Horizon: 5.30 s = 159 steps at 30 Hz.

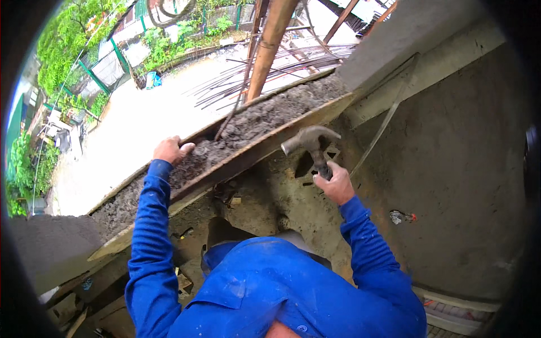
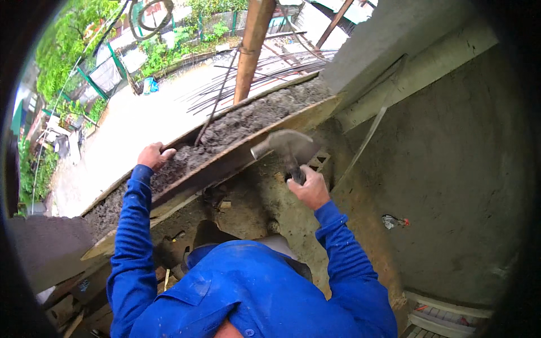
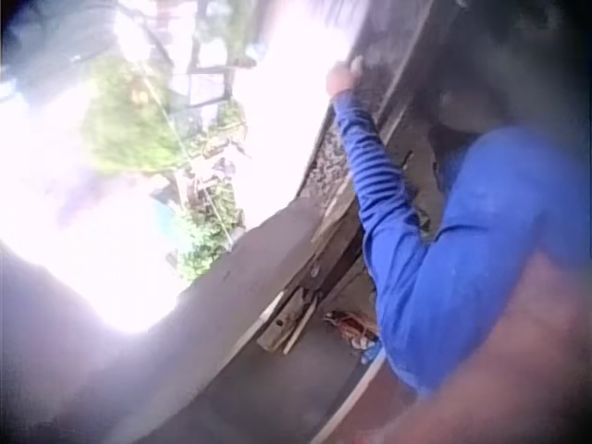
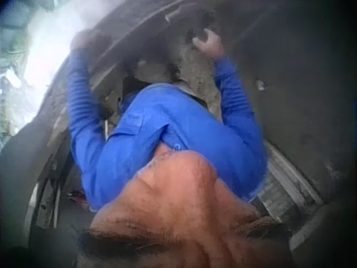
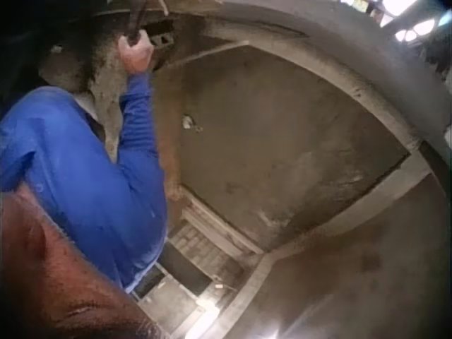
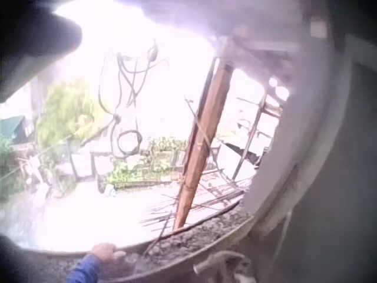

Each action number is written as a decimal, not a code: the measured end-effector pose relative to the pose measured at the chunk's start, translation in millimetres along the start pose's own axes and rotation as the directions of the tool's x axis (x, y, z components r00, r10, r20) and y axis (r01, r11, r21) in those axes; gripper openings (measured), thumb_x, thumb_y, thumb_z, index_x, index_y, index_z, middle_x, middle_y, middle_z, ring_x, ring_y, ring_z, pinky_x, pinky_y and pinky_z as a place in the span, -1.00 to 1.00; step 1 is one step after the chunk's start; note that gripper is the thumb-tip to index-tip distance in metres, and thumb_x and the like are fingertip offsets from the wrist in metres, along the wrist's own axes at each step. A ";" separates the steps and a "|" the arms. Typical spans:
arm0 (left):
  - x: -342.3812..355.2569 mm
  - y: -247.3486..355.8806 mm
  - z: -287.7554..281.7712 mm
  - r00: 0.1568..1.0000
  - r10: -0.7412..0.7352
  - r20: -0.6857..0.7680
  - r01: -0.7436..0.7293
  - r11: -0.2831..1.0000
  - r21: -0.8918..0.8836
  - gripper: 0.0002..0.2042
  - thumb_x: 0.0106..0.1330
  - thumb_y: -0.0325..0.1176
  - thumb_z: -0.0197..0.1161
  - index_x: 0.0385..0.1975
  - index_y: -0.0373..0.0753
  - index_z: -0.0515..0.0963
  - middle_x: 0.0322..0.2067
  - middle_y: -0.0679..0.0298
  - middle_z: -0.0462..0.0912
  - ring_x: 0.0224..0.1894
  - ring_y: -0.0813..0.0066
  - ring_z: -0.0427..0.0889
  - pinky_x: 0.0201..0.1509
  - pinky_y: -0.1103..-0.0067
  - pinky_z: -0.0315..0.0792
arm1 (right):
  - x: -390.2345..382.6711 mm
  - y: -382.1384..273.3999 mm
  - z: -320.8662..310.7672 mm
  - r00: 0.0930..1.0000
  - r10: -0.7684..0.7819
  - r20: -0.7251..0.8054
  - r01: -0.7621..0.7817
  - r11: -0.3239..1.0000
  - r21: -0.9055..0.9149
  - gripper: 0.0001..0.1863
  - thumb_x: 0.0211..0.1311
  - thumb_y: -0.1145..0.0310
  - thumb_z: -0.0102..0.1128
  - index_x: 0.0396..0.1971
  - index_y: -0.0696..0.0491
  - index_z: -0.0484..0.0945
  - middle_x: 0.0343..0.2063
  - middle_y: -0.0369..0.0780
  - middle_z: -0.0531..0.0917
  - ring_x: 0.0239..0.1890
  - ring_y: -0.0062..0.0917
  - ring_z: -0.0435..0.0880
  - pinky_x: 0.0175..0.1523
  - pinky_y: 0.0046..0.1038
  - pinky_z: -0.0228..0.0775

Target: The person positions a wooden board against a concrete form containing wet mortar and drives nails into the wood with a hammer.

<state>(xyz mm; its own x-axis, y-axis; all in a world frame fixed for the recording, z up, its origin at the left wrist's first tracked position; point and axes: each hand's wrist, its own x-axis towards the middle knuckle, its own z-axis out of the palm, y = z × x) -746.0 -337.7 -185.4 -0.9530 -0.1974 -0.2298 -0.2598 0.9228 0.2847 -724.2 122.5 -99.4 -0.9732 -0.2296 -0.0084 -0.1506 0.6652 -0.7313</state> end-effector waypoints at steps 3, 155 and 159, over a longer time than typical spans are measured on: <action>-6.9 12.1 5.1 0.997 -0.030 -0.070 0.030 1.000 -0.009 -0.51 0.18 0.11 0.19 -0.25 -0.27 0.57 -0.30 -0.04 0.63 -0.18 0.04 0.61 -0.07 0.29 0.44 | -53.0 88.9 -18.0 0.999 0.049 0.002 -0.049 0.999 -0.024 -0.67 -0.06 0.24 0.27 -0.41 0.20 0.52 -0.59 -0.10 0.56 -0.53 -0.38 0.54 -0.32 -0.35 0.40; -983.7 621.2 711.9 0.612 -0.689 0.388 0.779 0.440 -0.446 -0.32 0.19 0.16 0.11 0.17 -0.25 0.34 0.01 -0.06 0.51 0.09 -0.01 0.47 0.13 0.28 0.36 | -617.9 799.3 -391.6 0.291 0.628 0.721 0.017 0.750 -0.661 -0.56 -0.15 0.04 0.36 -0.49 0.15 0.57 -0.62 -0.17 0.62 -0.63 -0.44 0.61 -0.47 -0.37 0.47; -943.6 598.5 680.1 0.504 -0.668 0.548 0.864 0.390 -0.319 -0.32 0.20 0.21 0.05 0.18 -0.20 0.35 0.09 -0.07 0.45 0.15 0.01 0.42 0.19 0.29 0.32 | -573.7 749.2 -366.9 0.370 0.540 0.756 -0.002 0.814 -0.581 -0.65 -0.13 0.14 0.38 -0.53 0.13 0.54 -0.63 -0.19 0.61 -0.67 -0.49 0.56 -0.53 -0.40 0.44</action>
<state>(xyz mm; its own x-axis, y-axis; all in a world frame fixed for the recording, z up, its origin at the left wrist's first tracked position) 103.8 625.9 -431.1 -0.2217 -0.5344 -0.8156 -0.9741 0.0842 0.2097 -342.4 1013.2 -392.2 -0.3102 -0.2625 -0.9137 -0.2219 0.9546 -0.1989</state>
